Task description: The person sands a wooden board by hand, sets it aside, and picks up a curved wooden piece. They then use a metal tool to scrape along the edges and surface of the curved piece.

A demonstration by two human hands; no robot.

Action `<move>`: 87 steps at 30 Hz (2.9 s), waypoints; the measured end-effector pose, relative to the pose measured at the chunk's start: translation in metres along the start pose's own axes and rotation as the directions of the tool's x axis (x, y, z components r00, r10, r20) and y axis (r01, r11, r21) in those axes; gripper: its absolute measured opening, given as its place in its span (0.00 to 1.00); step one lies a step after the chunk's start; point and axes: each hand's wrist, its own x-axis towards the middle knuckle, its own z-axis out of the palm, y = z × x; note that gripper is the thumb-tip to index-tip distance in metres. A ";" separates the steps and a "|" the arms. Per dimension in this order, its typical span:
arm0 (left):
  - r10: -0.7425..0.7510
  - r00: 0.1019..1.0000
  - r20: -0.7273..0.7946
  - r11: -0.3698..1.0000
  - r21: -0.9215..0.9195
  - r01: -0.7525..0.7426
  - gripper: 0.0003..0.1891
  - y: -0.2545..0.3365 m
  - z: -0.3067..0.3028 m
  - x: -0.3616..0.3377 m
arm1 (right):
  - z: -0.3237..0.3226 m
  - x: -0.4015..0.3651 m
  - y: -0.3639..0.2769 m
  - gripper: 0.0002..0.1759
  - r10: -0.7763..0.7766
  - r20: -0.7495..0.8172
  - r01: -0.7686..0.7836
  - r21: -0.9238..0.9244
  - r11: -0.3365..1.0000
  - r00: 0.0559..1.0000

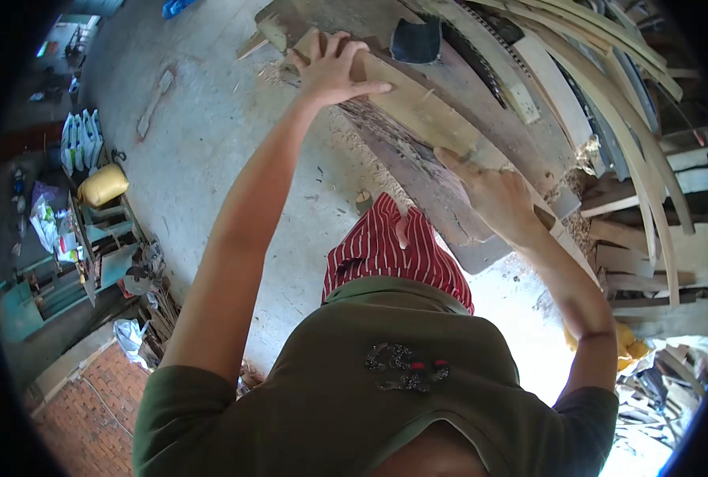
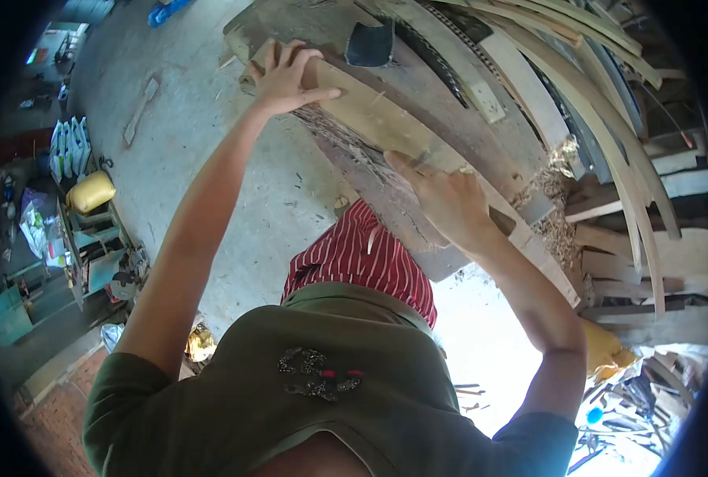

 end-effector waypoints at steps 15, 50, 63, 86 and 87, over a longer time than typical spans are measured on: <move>0.016 1.000 -0.019 0.999 0.036 -0.016 0.51 -0.004 0.007 -0.003 | -0.007 0.030 0.037 0.42 -0.167 0.193 0.127 0.203 0.971 0.967; -0.220 0.976 -0.006 0.949 -0.231 0.212 0.41 -0.073 0.006 0.023 | -0.015 0.136 -0.008 0.29 -0.378 -0.120 0.393 0.141 0.909 0.918; -0.250 0.951 0.180 0.907 -0.299 0.295 0.41 -0.063 -0.016 0.024 | -0.042 0.073 0.008 0.29 -0.247 -0.048 0.251 0.131 0.959 0.968; -0.335 0.941 0.050 0.918 -0.210 0.337 0.37 -0.031 -0.009 0.025 | -0.020 -0.054 -0.052 0.41 0.222 0.229 -0.240 0.052 0.969 0.948; -0.338 0.939 0.058 0.914 -0.216 0.342 0.37 -0.027 -0.010 0.023 | -0.017 -0.049 -0.049 0.41 0.199 0.265 -0.233 0.104 0.967 0.944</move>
